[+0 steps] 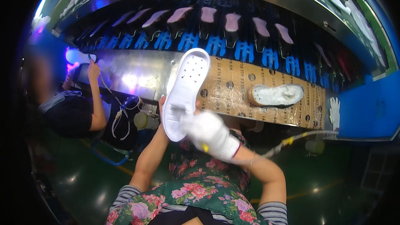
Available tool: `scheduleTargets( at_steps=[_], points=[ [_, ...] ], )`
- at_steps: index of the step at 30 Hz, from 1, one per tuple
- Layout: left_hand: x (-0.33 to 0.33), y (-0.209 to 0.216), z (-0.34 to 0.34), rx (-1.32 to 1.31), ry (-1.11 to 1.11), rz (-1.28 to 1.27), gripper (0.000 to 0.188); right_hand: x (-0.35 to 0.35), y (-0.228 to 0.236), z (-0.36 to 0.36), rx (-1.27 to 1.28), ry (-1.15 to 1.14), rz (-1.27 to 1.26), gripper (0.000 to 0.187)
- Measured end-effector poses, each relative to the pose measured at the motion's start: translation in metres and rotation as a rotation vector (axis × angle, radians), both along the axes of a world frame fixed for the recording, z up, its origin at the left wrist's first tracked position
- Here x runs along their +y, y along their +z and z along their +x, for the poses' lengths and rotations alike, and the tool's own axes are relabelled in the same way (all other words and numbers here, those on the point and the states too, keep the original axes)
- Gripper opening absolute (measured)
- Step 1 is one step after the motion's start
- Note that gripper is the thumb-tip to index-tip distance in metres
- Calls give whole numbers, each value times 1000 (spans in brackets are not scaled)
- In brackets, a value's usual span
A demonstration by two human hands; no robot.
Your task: The person repeatedly picks white slip-on shoes from a conveyor belt, uses a yellow-handled tool to trim or scrape the sole and edges, then places the shoes back on the belt. The process is repeated for multiple shoes in a factory setting.
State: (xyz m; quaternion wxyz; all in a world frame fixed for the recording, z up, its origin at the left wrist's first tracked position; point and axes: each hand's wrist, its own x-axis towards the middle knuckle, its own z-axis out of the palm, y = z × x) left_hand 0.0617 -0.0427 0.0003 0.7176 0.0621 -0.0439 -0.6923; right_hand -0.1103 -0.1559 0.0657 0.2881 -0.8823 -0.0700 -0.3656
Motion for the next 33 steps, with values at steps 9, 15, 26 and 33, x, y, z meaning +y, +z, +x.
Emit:
scheduleTargets(
  at_steps=[9, 15, 26, 33],
  points=[
    [2, -15, 10, -59, 121, 143, 101, -36, 28, 14, -150, -91, 67, 29],
    [-6, 16, 20, 11, 32, -76, 110, -6, 26, -36, 85, 201, 936, 13],
    [-110, 200, 69, -240, -103, -729, 124, -14, -24, -88, -314, -224, 1709, 17],
    [-267, 286, 111, -68, 254, -307, 102, 3, -38, -46, -174, -203, 1716, 17]
  ],
)
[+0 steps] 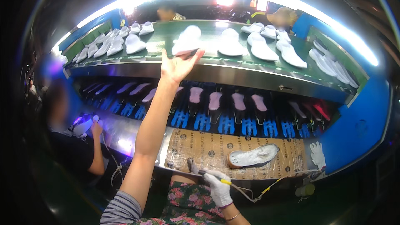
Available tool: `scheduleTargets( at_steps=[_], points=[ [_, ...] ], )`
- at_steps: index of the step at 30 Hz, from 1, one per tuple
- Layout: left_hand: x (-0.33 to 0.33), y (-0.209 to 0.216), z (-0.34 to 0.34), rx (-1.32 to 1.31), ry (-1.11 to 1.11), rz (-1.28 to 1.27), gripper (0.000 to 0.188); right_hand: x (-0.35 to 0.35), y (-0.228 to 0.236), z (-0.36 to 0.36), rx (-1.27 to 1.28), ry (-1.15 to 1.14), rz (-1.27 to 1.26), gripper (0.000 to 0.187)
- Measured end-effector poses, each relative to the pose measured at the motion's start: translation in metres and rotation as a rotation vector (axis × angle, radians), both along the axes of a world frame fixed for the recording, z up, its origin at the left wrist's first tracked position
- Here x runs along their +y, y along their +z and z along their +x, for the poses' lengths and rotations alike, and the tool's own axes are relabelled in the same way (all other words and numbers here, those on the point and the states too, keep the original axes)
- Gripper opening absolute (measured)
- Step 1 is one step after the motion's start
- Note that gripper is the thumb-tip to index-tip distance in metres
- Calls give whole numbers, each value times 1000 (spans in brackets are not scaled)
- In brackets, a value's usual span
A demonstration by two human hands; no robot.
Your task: The person repeatedly picks white slip-on shoes from a conveyor belt, uses a yellow-handled tool to trim or scrape the sole and edges, then places the shoes back on the belt. The process is repeated for multiple shoes in a factory setting.
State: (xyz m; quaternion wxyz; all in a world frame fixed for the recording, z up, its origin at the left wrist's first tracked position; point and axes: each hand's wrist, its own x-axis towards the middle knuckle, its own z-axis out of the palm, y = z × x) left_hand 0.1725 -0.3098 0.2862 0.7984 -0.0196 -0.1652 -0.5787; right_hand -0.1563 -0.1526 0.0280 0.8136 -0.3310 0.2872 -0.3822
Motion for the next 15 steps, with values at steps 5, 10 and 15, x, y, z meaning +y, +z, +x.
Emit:
scheduleTargets(
  at_steps=[5, 10, 15],
  points=[
    [-21, -18, -3, -466, 507, 236, 82, -3, -10, -6, 54, -15, 58, 16],
    [-62, -7, 26, -1684, 1659, 542, 115, -6, -19, -5, 132, 34, -26, 19],
    [-80, 8, 41, -1899, 1349, 744, 133, -4, -17, -3, 138, 29, -22, 21]
  ],
)
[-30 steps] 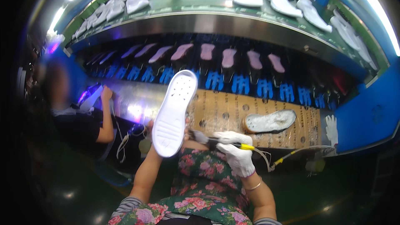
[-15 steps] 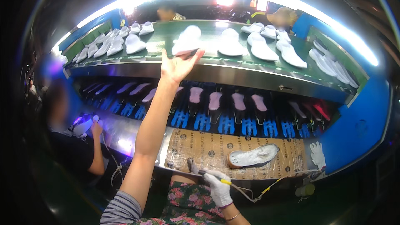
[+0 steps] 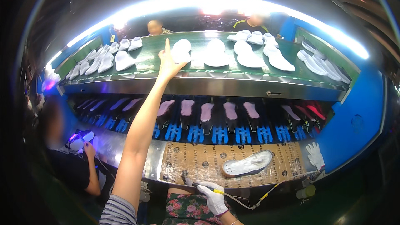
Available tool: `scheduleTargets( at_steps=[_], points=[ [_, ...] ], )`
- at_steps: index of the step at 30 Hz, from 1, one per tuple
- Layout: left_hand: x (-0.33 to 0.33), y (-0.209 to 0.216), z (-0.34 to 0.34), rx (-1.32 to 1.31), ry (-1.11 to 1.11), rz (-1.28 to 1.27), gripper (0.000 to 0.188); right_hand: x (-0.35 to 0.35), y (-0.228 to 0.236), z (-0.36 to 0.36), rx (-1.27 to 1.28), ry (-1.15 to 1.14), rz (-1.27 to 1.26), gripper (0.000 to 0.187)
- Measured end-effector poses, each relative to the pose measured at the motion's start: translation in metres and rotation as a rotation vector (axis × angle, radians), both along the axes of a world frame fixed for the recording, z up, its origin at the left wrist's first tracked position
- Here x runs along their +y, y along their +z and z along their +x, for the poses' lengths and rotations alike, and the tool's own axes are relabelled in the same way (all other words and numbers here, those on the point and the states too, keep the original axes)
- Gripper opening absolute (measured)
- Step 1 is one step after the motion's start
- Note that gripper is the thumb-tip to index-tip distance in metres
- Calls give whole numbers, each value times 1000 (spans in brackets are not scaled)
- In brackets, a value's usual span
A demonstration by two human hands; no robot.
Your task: The person repeatedly picks white slip-on shoes from a conveyor belt, uses a yellow-handled tool to trim or scrape the sole and edges, then places the shoes back on the belt. The process is repeated for multiple shoes in a factory setting.
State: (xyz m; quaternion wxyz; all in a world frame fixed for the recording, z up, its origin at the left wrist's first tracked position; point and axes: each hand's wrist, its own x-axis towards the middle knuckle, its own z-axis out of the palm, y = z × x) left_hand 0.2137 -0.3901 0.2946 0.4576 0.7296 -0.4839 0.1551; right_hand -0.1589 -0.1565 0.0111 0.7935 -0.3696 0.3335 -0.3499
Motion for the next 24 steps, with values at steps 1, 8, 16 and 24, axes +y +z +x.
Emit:
scheduleTargets(
  at_steps=[1, 8, 16, 24],
  points=[
    [3, 2, -7, 55, 33, 46, 133, 1, -3, -2, 13, 0, 29, 21],
    [-55, -19, -104, -164, -350, -132, 134, -6, -12, -11, 62, -4, -12, 22],
    [-100, -28, -79, -165, -315, -47, 136, -6, -16, -11, 59, -17, 2, 23],
    [-42, -19, -84, -461, -185, -453, 88, -1, -13, -10, 33, -94, -21, 19]
  ],
)
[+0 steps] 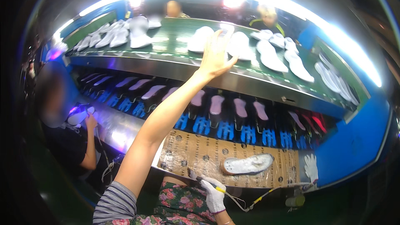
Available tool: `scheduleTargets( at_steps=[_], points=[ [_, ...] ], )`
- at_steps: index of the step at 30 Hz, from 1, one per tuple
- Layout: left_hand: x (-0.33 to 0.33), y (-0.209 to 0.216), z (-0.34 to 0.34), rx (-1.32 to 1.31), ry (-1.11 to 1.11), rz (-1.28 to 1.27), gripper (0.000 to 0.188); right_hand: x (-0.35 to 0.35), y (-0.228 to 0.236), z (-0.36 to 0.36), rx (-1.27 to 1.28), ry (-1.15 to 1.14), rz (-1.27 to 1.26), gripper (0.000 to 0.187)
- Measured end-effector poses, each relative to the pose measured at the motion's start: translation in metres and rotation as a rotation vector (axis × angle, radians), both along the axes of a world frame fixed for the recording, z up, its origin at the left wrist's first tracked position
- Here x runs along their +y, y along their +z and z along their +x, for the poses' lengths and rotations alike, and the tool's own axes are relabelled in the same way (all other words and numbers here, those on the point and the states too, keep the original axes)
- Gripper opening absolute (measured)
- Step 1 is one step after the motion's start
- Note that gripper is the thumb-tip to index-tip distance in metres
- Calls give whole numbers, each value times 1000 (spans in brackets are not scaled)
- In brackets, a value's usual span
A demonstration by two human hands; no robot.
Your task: The person repeatedly picks white slip-on shoes from a conveyor belt, uses a yellow-handled tool to trim or scrape the sole and edges, then places the shoes back on the belt. The process is repeated for multiple shoes in a factory setting.
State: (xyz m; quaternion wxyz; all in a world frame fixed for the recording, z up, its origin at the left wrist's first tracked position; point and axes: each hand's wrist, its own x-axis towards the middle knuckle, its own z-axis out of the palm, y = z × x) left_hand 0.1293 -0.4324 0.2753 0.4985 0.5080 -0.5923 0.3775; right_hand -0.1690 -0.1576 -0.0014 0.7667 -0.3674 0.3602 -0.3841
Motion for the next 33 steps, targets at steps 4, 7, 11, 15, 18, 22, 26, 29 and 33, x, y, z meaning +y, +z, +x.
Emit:
scheduleTargets(
  at_steps=[4, 7, 11, 15, 18, 22, 26, 29, 33],
  points=[
    [47, 27, 83, -14, 360, -118, 78, 1, -7, 2, -3, -31, 58, 19],
    [100, 32, 179, 168, 785, 99, 88, 4, -6, 11, -3, 9, 49, 19],
    [186, 9, 251, 190, 930, 303, 24, 15, -1, 21, -2, 79, 12, 20],
    [266, -15, 205, 296, 513, 138, 24, 15, -3, 24, 49, 93, -15, 19],
    [343, -62, 193, 643, -136, -75, 37, 18, 17, 33, 67, 80, 30, 18],
    [431, -109, 132, 456, 83, -393, 38, -1, 17, 29, 4, 20, -120, 23],
    [471, -138, 95, 1043, -130, -660, 31, -17, 32, 23, -129, -44, -214, 24],
    [465, -197, 77, 1363, -266, -245, 28, -13, 52, 21, -109, -26, -314, 21],
    [429, -261, -3, 1743, -503, 204, 18, 7, 79, 34, 95, 247, -613, 17]
  ],
)
